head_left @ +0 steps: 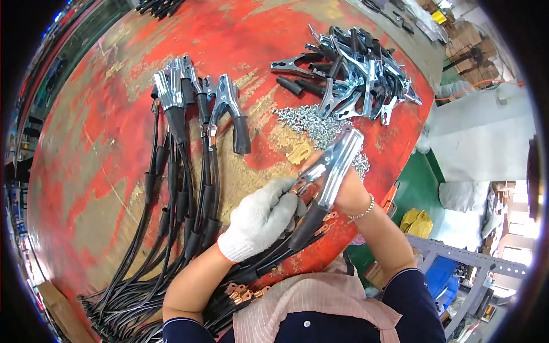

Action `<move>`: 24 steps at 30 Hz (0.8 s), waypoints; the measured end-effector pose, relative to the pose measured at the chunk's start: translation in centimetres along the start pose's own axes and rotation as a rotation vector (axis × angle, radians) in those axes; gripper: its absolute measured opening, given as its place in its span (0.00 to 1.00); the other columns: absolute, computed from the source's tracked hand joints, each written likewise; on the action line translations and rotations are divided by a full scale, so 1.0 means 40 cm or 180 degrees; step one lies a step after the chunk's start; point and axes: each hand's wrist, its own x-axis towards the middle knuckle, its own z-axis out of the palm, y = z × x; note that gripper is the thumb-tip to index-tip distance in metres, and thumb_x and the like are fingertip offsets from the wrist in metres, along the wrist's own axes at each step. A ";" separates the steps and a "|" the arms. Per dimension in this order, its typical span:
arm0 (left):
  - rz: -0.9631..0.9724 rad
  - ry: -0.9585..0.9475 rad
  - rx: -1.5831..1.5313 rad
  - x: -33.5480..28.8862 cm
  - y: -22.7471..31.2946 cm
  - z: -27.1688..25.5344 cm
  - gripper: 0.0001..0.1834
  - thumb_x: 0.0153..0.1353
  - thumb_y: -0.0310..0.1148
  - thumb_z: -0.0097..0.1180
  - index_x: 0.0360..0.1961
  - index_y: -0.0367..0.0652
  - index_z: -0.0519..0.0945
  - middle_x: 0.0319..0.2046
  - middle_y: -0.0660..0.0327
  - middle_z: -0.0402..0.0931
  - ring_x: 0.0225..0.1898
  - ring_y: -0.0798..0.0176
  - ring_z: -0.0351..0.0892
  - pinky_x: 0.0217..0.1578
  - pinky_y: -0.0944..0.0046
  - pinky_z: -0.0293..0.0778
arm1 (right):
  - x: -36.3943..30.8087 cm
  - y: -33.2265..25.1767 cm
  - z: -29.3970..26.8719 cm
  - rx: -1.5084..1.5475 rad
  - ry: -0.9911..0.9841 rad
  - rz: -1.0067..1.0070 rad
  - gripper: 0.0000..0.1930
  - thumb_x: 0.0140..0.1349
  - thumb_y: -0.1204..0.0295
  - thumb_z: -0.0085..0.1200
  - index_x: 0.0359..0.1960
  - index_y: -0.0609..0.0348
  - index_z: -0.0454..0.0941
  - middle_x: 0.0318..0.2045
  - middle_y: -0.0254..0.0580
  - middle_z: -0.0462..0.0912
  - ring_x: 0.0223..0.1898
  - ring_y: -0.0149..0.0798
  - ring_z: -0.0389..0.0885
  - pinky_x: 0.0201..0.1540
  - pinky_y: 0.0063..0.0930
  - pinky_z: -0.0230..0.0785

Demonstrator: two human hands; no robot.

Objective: Assembling alligator clips onto electrical cables at a production workstation.

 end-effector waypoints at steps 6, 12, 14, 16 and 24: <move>-0.0159 -0.0253 0.0284 -0.005 0.018 -0.003 0.14 0.67 0.31 0.46 0.52 0.38 0.71 0.27 0.61 0.80 0.24 0.69 0.79 0.30 0.66 0.75 | -0.037 0.025 0.002 0.1060 -0.0070 0.0695 0.08 0.62 0.74 0.57 0.41 0.62 0.75 0.36 0.35 0.79 0.35 0.28 0.79 0.37 0.22 0.71; 0.0268 0.0131 0.0789 -0.015 0.005 0.015 0.19 0.64 0.29 0.49 0.56 0.40 0.70 0.25 0.59 0.79 0.23 0.62 0.81 0.28 0.63 0.75 | -0.077 0.057 -0.035 0.1363 -0.0168 0.0550 0.12 0.66 0.74 0.49 0.49 0.60 0.74 0.42 0.44 0.81 0.41 0.38 0.81 0.44 0.31 0.75; 0.0648 0.0266 0.1583 -0.011 0.003 0.017 0.20 0.63 0.27 0.49 0.58 0.41 0.69 0.23 0.59 0.78 0.22 0.60 0.80 0.27 0.62 0.75 | -0.092 0.036 -0.026 0.1640 -0.0071 0.0715 0.12 0.65 0.73 0.49 0.48 0.62 0.75 0.42 0.49 0.81 0.42 0.42 0.82 0.46 0.33 0.74; 0.1124 0.0315 0.2675 -0.005 -0.007 0.009 0.22 0.62 0.26 0.48 0.58 0.41 0.68 0.22 0.58 0.78 0.21 0.57 0.80 0.26 0.61 0.75 | -0.098 0.002 -0.030 0.0711 -0.0021 0.0794 0.13 0.63 0.72 0.50 0.46 0.64 0.76 0.42 0.53 0.80 0.43 0.44 0.82 0.47 0.34 0.73; -0.0752 0.0694 -0.1922 0.025 -0.027 -0.012 0.20 0.70 0.38 0.44 0.59 0.41 0.65 0.25 0.59 0.76 0.16 0.69 0.74 0.14 0.71 0.67 | 0.019 0.023 -0.083 -0.3742 0.0855 -0.1171 0.07 0.54 0.71 0.63 0.35 0.52 0.84 0.29 0.38 0.78 0.34 0.43 0.78 0.37 0.33 0.71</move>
